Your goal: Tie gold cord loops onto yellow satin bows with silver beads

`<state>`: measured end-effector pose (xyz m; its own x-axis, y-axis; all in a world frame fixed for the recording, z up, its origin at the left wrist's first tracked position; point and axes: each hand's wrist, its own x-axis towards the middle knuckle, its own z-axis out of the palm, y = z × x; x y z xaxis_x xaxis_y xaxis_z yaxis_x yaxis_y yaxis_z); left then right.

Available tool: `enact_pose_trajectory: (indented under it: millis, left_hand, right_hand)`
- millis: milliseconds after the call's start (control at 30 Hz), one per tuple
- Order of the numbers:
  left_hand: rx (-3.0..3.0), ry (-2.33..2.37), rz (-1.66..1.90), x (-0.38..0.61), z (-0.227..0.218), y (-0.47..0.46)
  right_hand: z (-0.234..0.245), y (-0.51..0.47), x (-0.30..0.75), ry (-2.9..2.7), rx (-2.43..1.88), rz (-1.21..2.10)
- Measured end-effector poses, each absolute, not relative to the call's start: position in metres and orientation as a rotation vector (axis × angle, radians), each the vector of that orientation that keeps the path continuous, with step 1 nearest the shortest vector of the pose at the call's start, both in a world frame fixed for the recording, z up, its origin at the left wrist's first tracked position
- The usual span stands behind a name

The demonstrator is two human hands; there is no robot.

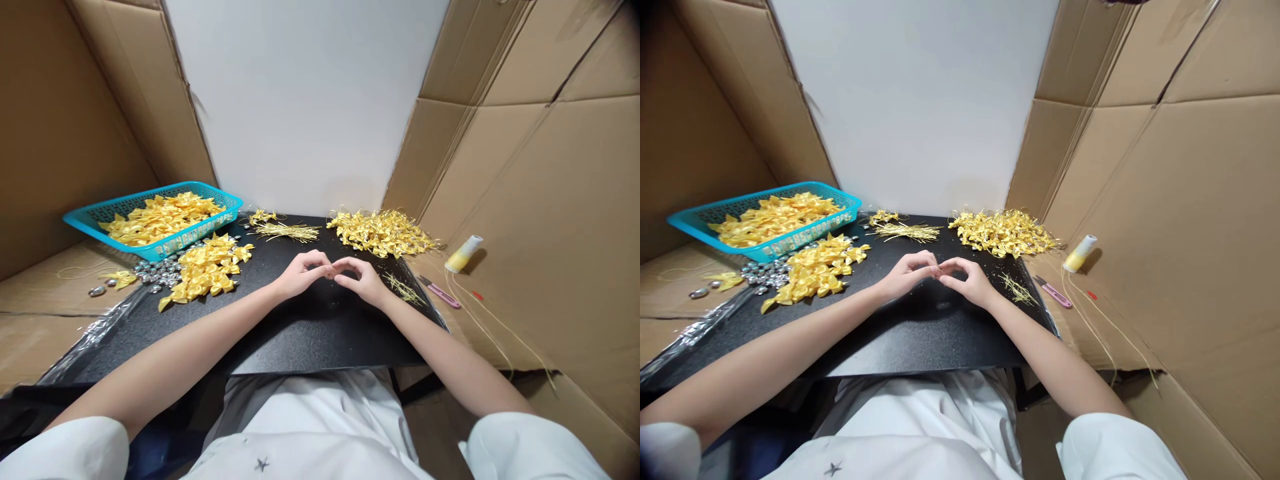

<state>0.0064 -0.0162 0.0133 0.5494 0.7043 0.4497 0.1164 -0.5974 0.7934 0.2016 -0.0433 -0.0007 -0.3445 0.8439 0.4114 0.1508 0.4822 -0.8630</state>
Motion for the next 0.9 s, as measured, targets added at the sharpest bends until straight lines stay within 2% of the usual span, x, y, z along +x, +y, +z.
enact_pose_trajectory:
  millis: [367, 900]
  left_hand:
    - [1.559, 0.620, 1.047, 0.008, 0.010, -0.006]
    - [1.320, 0.593, 1.061, 0.003, 0.007, 0.004]
  right_hand:
    - [-0.003, -0.037, 0.203, -1.560, -0.873, 1.402]
    - [-0.004, -0.036, 0.204, -1.538, -0.891, 1.426]
